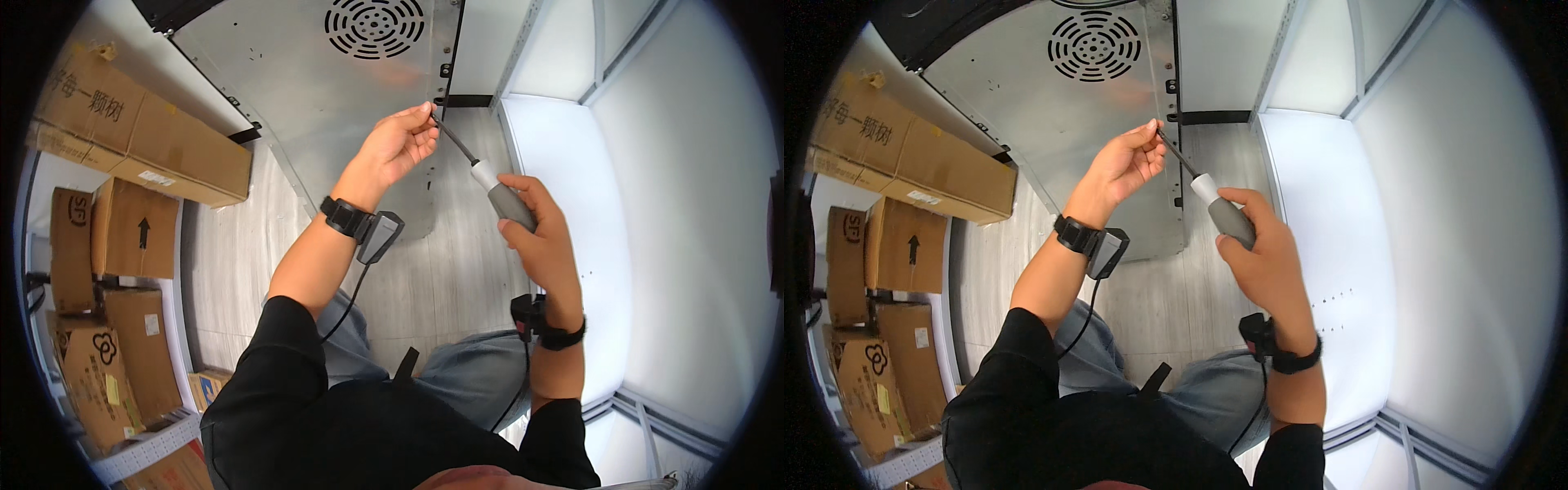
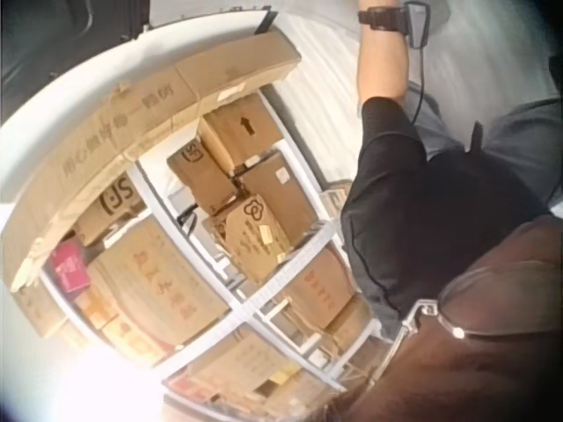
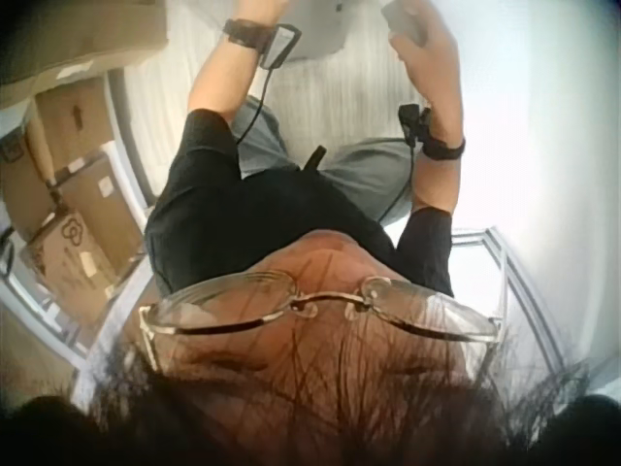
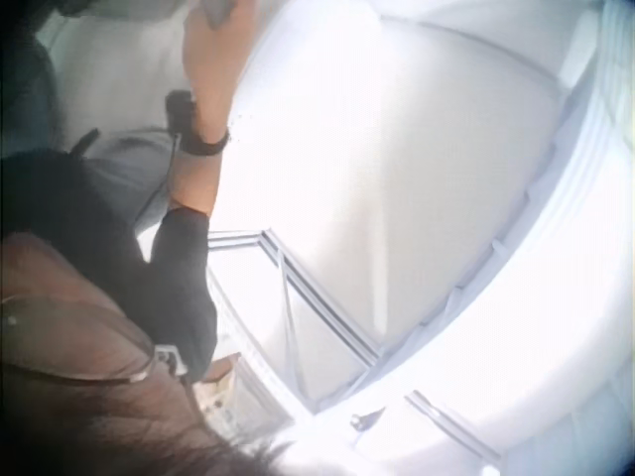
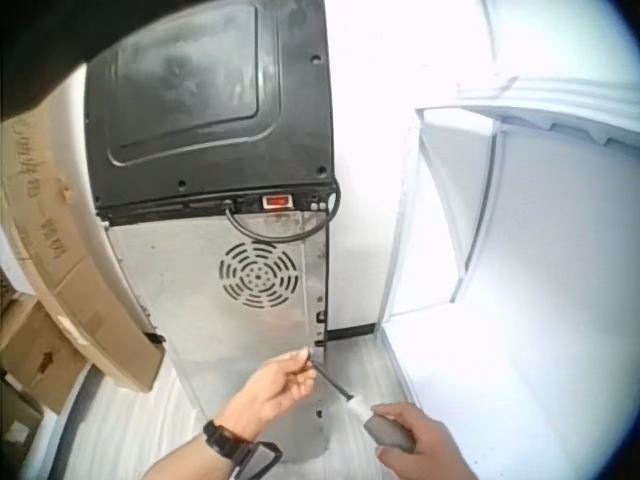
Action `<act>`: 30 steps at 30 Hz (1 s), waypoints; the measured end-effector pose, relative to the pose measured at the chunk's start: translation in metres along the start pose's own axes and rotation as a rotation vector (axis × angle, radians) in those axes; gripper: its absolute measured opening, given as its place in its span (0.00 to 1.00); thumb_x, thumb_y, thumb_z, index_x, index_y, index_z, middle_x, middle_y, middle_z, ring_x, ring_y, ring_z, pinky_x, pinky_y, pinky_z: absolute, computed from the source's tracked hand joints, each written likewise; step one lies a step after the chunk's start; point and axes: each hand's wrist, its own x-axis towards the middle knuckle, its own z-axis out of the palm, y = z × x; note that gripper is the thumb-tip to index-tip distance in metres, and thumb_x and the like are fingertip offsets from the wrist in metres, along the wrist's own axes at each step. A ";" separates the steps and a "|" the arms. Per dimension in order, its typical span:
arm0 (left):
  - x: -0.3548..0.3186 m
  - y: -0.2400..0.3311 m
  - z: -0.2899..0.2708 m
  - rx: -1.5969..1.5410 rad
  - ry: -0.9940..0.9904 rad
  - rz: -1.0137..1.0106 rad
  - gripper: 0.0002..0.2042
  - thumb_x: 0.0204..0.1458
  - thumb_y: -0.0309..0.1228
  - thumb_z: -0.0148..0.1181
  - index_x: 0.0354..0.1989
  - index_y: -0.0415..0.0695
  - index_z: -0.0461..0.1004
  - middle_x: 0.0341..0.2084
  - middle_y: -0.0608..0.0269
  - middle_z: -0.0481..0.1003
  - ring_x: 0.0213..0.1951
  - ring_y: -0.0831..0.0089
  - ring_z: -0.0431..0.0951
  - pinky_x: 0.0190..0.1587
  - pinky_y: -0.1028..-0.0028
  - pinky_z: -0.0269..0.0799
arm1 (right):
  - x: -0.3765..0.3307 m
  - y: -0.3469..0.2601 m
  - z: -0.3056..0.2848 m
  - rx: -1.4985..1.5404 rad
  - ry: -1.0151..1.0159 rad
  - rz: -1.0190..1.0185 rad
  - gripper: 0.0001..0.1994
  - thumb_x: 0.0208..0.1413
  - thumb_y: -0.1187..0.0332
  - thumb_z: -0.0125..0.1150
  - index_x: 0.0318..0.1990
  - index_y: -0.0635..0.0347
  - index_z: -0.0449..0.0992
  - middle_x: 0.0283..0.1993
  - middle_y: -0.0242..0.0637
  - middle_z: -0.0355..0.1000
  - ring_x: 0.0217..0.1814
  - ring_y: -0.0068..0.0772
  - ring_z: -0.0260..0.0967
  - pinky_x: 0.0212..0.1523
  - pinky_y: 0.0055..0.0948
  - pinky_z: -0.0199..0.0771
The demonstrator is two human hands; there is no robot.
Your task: The person uses a screwdriver to remove screws from the back panel of a beige and black electronic device, then detaches the panel to expose the internal components. The person continues to remove additional screws from the device's chassis.
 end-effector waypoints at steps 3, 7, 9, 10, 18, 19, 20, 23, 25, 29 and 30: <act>0.009 -0.014 0.003 0.089 0.131 -0.005 0.08 0.59 0.33 0.54 0.38 0.42 0.73 0.25 0.72 0.70 0.26 0.81 0.71 0.28 0.80 0.70 | -0.008 0.012 0.026 0.082 0.056 0.087 0.22 0.49 0.74 0.57 0.54 0.56 0.67 0.34 0.39 0.69 0.30 0.29 0.67 0.33 0.26 0.67; 0.020 -0.019 0.009 0.075 0.095 -0.002 0.10 0.60 0.34 0.52 0.42 0.41 0.74 0.25 0.73 0.70 0.26 0.83 0.70 0.28 0.80 0.67 | -0.014 0.020 0.060 0.007 0.106 0.110 0.23 0.51 0.70 0.59 0.56 0.58 0.63 0.35 0.45 0.73 0.32 0.38 0.73 0.32 0.32 0.71; 0.024 -0.017 0.005 0.045 0.049 -0.023 0.11 0.60 0.34 0.50 0.44 0.42 0.74 0.26 0.74 0.71 0.27 0.83 0.70 0.29 0.80 0.66 | -0.014 0.021 0.073 -0.001 0.134 0.069 0.23 0.51 0.71 0.59 0.56 0.59 0.63 0.35 0.47 0.73 0.31 0.40 0.74 0.32 0.32 0.71; 0.024 -0.016 0.005 0.027 0.053 -0.033 0.11 0.61 0.34 0.50 0.45 0.42 0.74 0.26 0.74 0.71 0.27 0.84 0.70 0.29 0.80 0.65 | -0.014 0.021 0.078 -0.005 0.145 0.047 0.23 0.51 0.71 0.59 0.55 0.60 0.63 0.35 0.47 0.73 0.31 0.41 0.75 0.32 0.33 0.72; 0.021 -0.016 0.015 0.087 0.048 0.019 0.13 0.62 0.35 0.46 0.46 0.43 0.74 0.26 0.74 0.73 0.27 0.83 0.70 0.32 0.79 0.66 | -0.007 0.027 0.098 0.057 0.215 -0.023 0.23 0.51 0.72 0.60 0.54 0.64 0.62 0.35 0.48 0.73 0.31 0.40 0.74 0.31 0.31 0.71; 0.022 -0.016 0.015 0.090 0.055 0.027 0.13 0.62 0.34 0.46 0.46 0.43 0.74 0.26 0.74 0.73 0.27 0.83 0.70 0.32 0.79 0.66 | -0.005 0.028 0.098 0.056 0.214 -0.033 0.22 0.51 0.72 0.59 0.54 0.65 0.62 0.35 0.48 0.73 0.31 0.39 0.74 0.31 0.31 0.71; 0.024 -0.016 0.014 0.092 0.062 0.035 0.13 0.62 0.34 0.46 0.47 0.43 0.74 0.26 0.74 0.73 0.27 0.83 0.70 0.32 0.79 0.67 | -0.004 0.028 0.097 0.055 0.212 -0.043 0.22 0.51 0.72 0.59 0.54 0.65 0.62 0.35 0.48 0.73 0.31 0.39 0.74 0.31 0.30 0.71; 0.026 -0.015 0.014 0.103 0.075 0.046 0.13 0.62 0.34 0.46 0.47 0.43 0.74 0.26 0.74 0.72 0.27 0.82 0.69 0.32 0.79 0.67 | -0.002 0.028 0.097 0.088 0.198 -0.033 0.22 0.52 0.72 0.59 0.54 0.65 0.62 0.34 0.48 0.72 0.32 0.38 0.74 0.32 0.30 0.71; 0.027 -0.014 0.013 0.109 0.067 0.050 0.13 0.62 0.34 0.46 0.47 0.43 0.74 0.26 0.74 0.72 0.27 0.82 0.69 0.31 0.79 0.67 | -0.002 0.027 0.096 0.081 0.192 -0.015 0.22 0.52 0.71 0.59 0.54 0.65 0.62 0.35 0.49 0.73 0.32 0.38 0.74 0.32 0.30 0.71; 0.029 -0.014 0.011 0.127 0.060 0.063 0.13 0.62 0.34 0.46 0.47 0.42 0.74 0.26 0.74 0.73 0.26 0.84 0.69 0.30 0.81 0.66 | -0.001 0.027 0.096 0.149 0.187 -0.029 0.22 0.52 0.71 0.59 0.55 0.64 0.62 0.35 0.49 0.73 0.32 0.38 0.74 0.32 0.30 0.71; 0.028 -0.014 0.012 0.134 0.067 0.067 0.13 0.62 0.34 0.46 0.47 0.42 0.74 0.26 0.73 0.73 0.26 0.84 0.69 0.30 0.81 0.66 | -0.001 0.029 0.096 0.140 0.186 -0.023 0.22 0.52 0.71 0.58 0.55 0.64 0.62 0.35 0.49 0.73 0.32 0.38 0.74 0.32 0.30 0.71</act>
